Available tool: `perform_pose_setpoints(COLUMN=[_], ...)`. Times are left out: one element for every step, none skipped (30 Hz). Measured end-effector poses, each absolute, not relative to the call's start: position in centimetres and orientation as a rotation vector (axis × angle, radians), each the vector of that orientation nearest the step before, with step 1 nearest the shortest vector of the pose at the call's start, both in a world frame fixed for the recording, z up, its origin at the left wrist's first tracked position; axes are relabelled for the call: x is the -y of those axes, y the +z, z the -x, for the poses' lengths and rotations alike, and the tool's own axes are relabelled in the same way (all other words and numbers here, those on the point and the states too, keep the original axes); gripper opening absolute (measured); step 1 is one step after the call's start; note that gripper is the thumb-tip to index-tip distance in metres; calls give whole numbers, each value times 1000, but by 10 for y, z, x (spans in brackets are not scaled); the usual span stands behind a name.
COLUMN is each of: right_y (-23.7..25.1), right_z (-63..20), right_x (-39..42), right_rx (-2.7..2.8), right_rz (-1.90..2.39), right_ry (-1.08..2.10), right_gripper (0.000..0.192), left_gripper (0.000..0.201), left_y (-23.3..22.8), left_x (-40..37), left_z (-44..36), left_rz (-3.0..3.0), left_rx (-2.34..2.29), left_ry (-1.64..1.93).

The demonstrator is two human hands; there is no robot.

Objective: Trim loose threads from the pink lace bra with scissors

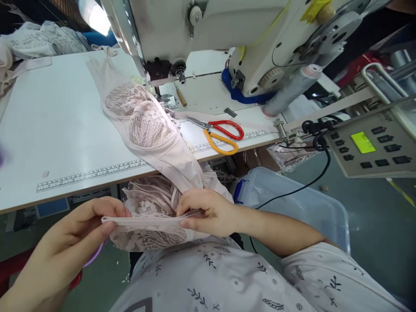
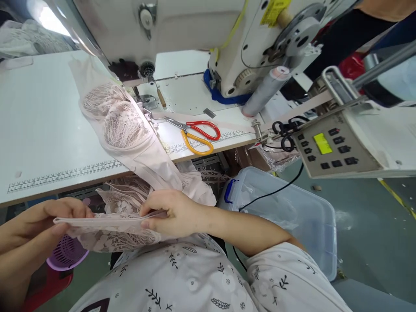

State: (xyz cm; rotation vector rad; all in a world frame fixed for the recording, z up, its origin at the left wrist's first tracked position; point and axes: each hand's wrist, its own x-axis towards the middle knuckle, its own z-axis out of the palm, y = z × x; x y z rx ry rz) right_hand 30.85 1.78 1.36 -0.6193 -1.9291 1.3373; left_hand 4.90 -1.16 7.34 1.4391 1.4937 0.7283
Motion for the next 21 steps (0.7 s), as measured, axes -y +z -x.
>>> perform_pose_setpoints(right_y=[14, 13, 12, 10, 8, 5, 2, -1, -3, -5, -6, -7, -7, -7, -8, -8, -9, -9, -10, -10, -11], right_z=[-308, -308, -309, -309, -310, -311, -312, -313, -314, -315, -316, -316, -317, -317, -317, -317, -317, -317, -317, -317, -317], right_x=[-18, -17, -16, -16, -15, -14, -14, -13, -13, -13, -12, -12, -11, -11, -10, -9, -9, -9, -9, -9, -9], right_rx=[1890, 1843, 1790, 1739, 1695, 1667, 1652, 1643, 1636, 1630, 1624, 1619, 1615, 1611, 1609, 1610, 1614, 1622, 1635, 1651, 1670], right_rz=[634, 662, 696, 732, 767, 796, 818, 836, 854, 871, 888, 908, 926, 941, 954, 961, 962, 961, 958, 957, 960], right_ry=[1410, 1482, 1548, 1607, 1652, 1686, 1710, 1730, 1746, 1760, 1774, 1786, 1793, 1796, 1794, 1786, 1775, 1761, 1745, 1727, 1705], right_gripper=[14, 14, 15, 16, 18, 19, 21, 23, 24, 26, 27, 28, 29, 29, 29, 29, 28, 28, 28, 27, 26], left_gripper=[12, 9, 8, 8, 10, 12, 15, 18, 22, 25, 27, 28, 28, 27, 24, 21, 17, 15, 13, 14, 14], left_y=[75, 75, 74, 72, 70, 68, 67, 66, 65, 65, 65, 65, 64, 63, 62, 61, 59, 57, 56, 55, 53], left_x=[12, 11, 10, 9, 7, 4, 2, 0, -2, -3, -4, -4, -4, -3, -3, -3, -3, -3, -3, -3, -3], left_z=[-54, -58, -61, -63, -64, -65, -66, -66, -67, -67, -68, -68, -69, -69, -69, -69, -69, -69, -70, -70, -71], left_rz=[-1379, -1338, -1321, -1323, -1328, -1331, -1324, -1306, -1282, -1265, -1250, -1232, -1218, -1214, -1221, -1232, -1244, -1257, -1268, -1275, -1277], left_rx=[-1482, -1467, -1456, -1451, -1444, -1432, -1422, -1415, -1406, -1395, -1384, -1372, -1356, -1338, -1324, -1316, -1311, -1311, -1310, -1309, -1301], left_ry=[747, 754, 761, 764, 767, 772, 770, 758, 733, 702, 679, 664, 661, 671, 687, 702, 720, 747, 778, 815, 855])
